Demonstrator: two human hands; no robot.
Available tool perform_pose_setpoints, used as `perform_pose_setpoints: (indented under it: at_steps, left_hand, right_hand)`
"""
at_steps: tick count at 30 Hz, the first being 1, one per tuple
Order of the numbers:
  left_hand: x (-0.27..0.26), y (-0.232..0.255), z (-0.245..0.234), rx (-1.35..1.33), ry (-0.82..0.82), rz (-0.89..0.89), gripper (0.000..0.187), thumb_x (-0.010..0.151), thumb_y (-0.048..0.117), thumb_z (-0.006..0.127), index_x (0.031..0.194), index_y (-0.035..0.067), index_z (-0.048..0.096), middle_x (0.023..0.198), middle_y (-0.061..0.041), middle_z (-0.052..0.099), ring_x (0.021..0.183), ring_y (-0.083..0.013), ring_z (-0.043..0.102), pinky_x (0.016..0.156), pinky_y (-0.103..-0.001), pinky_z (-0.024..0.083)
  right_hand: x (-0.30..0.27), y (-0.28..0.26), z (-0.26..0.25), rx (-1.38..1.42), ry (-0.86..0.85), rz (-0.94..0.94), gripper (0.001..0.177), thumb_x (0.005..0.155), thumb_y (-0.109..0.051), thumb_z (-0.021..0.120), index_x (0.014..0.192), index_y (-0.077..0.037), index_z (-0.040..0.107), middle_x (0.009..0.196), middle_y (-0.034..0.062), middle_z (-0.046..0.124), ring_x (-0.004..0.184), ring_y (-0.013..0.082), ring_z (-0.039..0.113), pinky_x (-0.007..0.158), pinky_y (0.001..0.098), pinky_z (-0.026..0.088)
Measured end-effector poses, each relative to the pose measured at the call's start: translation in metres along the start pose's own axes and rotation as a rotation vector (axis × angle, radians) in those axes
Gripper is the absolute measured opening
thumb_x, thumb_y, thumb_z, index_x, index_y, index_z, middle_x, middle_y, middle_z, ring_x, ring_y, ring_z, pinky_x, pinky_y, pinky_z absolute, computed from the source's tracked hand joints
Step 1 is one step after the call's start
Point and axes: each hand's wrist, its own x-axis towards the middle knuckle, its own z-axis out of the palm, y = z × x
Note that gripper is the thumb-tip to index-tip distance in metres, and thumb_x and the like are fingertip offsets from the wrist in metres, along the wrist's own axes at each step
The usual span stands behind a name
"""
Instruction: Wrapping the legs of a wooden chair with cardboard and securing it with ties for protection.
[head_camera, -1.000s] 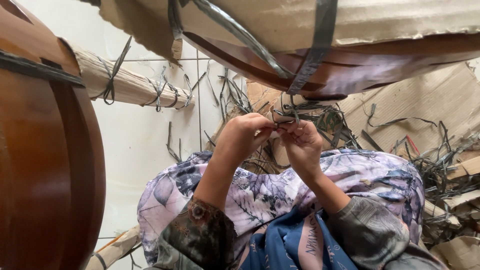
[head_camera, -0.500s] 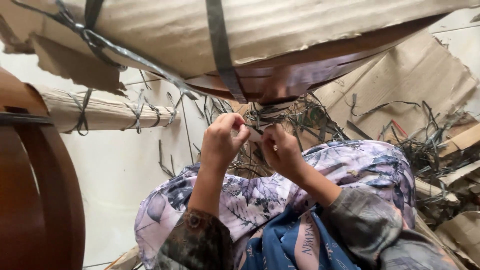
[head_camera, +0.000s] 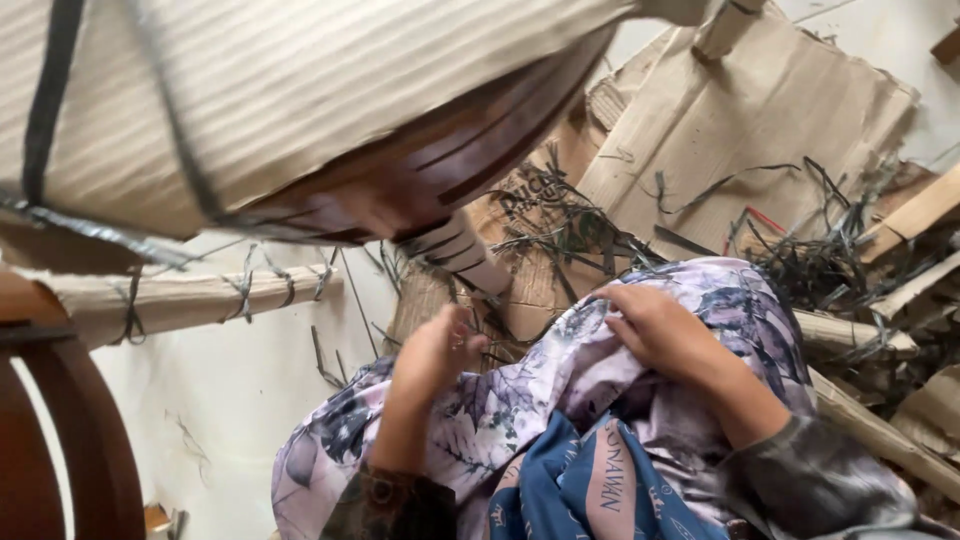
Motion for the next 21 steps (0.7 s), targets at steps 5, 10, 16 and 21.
perform_pose_setpoints:
  at_steps: [5,10,16,21]
  left_hand:
    - [-0.009,0.057,0.035,-0.017,-0.154,0.375,0.035,0.094,0.028,0.069,0.124,0.011,0.062,0.105,-0.017,0.077,0.102,-0.0405,0.072,0.087,-0.052,0.057]
    - [-0.006,0.104,0.096,-0.207,0.074,0.784,0.03,0.101,0.034,0.06,0.112,0.008,0.066,0.11,-0.009,0.073,0.102,-0.0277,0.07,0.09,-0.039,0.053]
    - [0.012,0.159,0.126,-0.384,0.233,0.688,0.013,0.099,0.012,0.059,0.106,0.007,0.069,0.114,-0.012,0.07,0.111,-0.0265,0.067,0.1,-0.038,0.052]
    - [0.079,0.197,0.138,-0.323,0.171,0.712,0.022,0.102,0.019,0.052,0.115,0.009,0.067,0.133,-0.017,0.06,0.128,-0.0305,0.056,0.112,-0.042,0.04]
  right_hand:
    - [-0.047,0.028,-0.008,-0.19,0.385,-0.09,0.024,0.094,-0.019,0.069,0.117,-0.01,0.069,0.101,0.01,0.07,0.103,0.0312,0.069,0.09,0.0426,0.054]
    - [-0.083,0.033,-0.05,0.03,0.535,-0.028,0.015,0.094,-0.006,0.068,0.108,0.0,0.07,0.11,0.0155,0.072,0.106,0.0332,0.068,0.102,0.046,0.051]
    - [-0.097,0.051,-0.05,0.013,0.598,-0.04,0.014,0.093,-0.008,0.067,0.105,-0.003,0.072,0.114,0.0139,0.072,0.112,0.0307,0.068,0.11,0.0509,0.044]
    - [-0.085,0.063,-0.056,0.091,0.614,-0.028,0.013,0.093,-0.01,0.069,0.104,-0.004,0.073,0.11,0.0129,0.074,0.108,0.0296,0.069,0.107,0.0497,0.047]
